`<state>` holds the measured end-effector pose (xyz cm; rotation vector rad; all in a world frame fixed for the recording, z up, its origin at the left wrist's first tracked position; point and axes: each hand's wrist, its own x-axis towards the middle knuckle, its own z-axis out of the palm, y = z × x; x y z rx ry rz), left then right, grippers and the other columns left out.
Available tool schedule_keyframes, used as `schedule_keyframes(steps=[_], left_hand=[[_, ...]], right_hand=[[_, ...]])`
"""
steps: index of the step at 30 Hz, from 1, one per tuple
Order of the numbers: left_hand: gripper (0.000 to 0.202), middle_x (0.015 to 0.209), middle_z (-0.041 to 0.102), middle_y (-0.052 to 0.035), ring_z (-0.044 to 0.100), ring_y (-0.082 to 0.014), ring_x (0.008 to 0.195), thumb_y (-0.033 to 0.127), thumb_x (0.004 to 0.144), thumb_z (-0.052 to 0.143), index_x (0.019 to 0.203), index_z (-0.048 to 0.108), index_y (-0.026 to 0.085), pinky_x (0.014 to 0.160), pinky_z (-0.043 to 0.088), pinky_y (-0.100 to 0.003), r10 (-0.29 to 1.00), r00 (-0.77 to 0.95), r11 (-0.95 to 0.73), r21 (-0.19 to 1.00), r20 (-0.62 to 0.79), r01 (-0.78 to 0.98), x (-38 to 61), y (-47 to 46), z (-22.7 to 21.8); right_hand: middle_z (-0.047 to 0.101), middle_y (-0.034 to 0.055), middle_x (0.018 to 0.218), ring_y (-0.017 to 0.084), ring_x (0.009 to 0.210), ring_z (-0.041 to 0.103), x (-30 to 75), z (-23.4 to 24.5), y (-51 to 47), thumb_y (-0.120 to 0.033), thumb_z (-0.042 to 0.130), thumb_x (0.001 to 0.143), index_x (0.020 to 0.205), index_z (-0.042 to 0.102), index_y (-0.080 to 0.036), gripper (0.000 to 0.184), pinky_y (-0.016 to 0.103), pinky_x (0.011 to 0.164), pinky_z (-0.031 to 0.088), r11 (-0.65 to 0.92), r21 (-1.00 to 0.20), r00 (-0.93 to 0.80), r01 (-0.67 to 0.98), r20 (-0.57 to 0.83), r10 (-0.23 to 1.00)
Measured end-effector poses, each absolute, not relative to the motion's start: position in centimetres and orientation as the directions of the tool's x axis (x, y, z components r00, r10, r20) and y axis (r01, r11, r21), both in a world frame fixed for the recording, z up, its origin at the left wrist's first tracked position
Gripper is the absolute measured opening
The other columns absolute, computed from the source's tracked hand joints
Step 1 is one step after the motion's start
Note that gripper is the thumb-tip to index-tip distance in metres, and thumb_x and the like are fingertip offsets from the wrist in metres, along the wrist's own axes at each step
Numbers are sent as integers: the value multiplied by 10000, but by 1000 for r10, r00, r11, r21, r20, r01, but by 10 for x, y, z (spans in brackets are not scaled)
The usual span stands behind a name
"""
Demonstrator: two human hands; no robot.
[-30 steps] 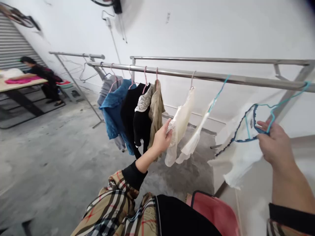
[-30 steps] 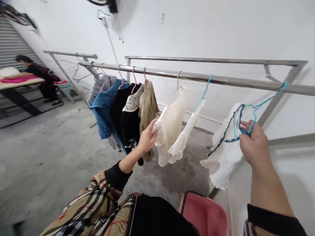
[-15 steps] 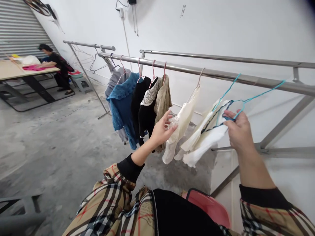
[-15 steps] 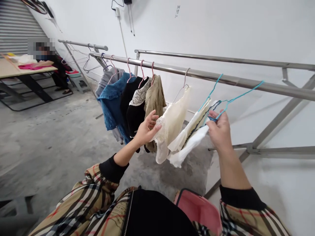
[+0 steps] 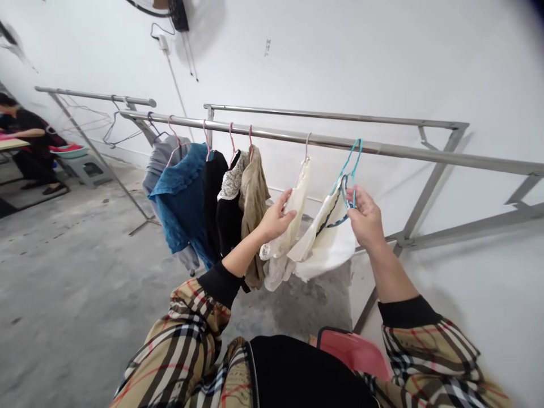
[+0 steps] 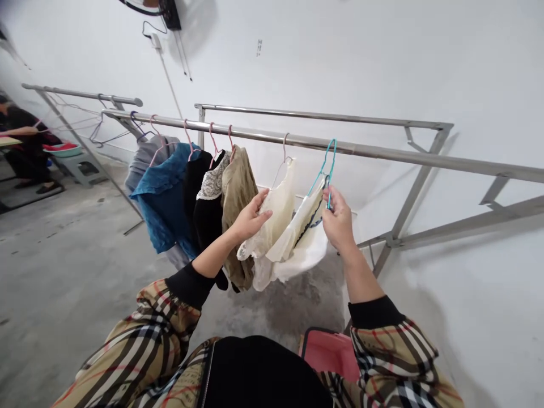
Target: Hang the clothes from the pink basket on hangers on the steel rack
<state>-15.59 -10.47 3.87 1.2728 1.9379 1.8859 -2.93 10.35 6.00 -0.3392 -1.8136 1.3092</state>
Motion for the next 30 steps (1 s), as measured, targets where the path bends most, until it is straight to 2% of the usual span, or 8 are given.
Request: schedule_keyframes(steps=[5, 10, 17, 19, 22, 26, 28, 30], left_hand=[[729, 1524, 429, -152, 410, -253, 1407, 207, 821, 602, 1499, 339, 159, 1194, 280, -441, 638, -631, -144, 873, 441, 465, -163, -102, 36], [730, 1454, 513, -141, 509, -264, 1304, 232, 802, 637, 1483, 379, 183, 1107, 396, -433, 642, -638, -154, 887, 425, 436, -168, -91, 38], [603, 1324, 618, -125, 592, -251, 1172, 275, 845, 594, 1421, 461, 157, 1023, 464, -399, 722, -509, -278, 871, 468, 406, -157, -65, 36], [597, 1337, 609, -125, 586, -250, 1180, 282, 850, 590, 1419, 459, 157, 1024, 462, -393, 722, -501, -288, 866, 476, 408, -157, -65, 34], [644, 1338, 592, -149, 583, -263, 1173, 259, 837, 582, 1447, 409, 147, 1015, 462, -419, 702, -535, -197, 850, 470, 489, -157, -75, 37], [692, 1385, 531, -172, 480, -319, 1282, 212, 794, 605, 1453, 401, 151, 1109, 348, -497, 560, -547, 86, 613, 622, 786, -147, -85, 58], [598, 1386, 535, -165, 454, -318, 1306, 200, 831, 564, 1416, 455, 151, 1135, 306, -493, 561, -465, 120, 489, 685, 864, -138, -82, 71], [528, 1320, 593, -159, 520, -291, 1234, 187, 870, 513, 1395, 478, 142, 1091, 365, -452, 621, -418, 65, 488, 663, 870, -128, -72, 80]], right_hand=[[606, 87, 1303, 247, 1143, 639, -29, 52, 112, -193, 543, 664, 1213, 559, -218, 550, 470, 1009, 493, 363, -877, -619, -315, 479, 622], [429, 130, 1505, 251, 1261, 568, -57, 50, 100, -198, 565, 681, 1405, 400, -224, 743, 484, 1081, 458, 300, -897, -664, -325, 442, 603], [337, 129, 1570, 218, 1330, 504, -89, 46, 61, -251, 559, 716, 1488, 243, -202, 835, 438, 1150, 381, 233, -894, -717, -383, 447, 535], [400, 121, 1537, 224, 1336, 493, -81, 43, 59, -295, 586, 744, 1476, 280, -213, 798, 437, 1126, 404, 236, -898, -738, -371, 439, 513], [539, 108, 1423, 246, 1271, 537, -59, 37, 63, -384, 636, 778, 1386, 443, -224, 657, 432, 1052, 456, 341, -890, -785, -304, 436, 441], [649, 105, 1236, 240, 1084, 612, -38, 33, 65, -440, 640, 782, 1217, 595, -198, 500, 412, 938, 493, 524, -833, -758, -178, 455, 467], [671, 107, 1151, 227, 997, 623, -33, 33, 64, -444, 619, 790, 1162, 619, -180, 456, 389, 884, 502, 561, -813, -728, -158, 480, 490], [687, 101, 1053, 208, 897, 622, -31, 34, 63, -452, 593, 810, 1095, 636, -171, 403, 364, 827, 504, 602, -783, -696, -155, 519, 496]])
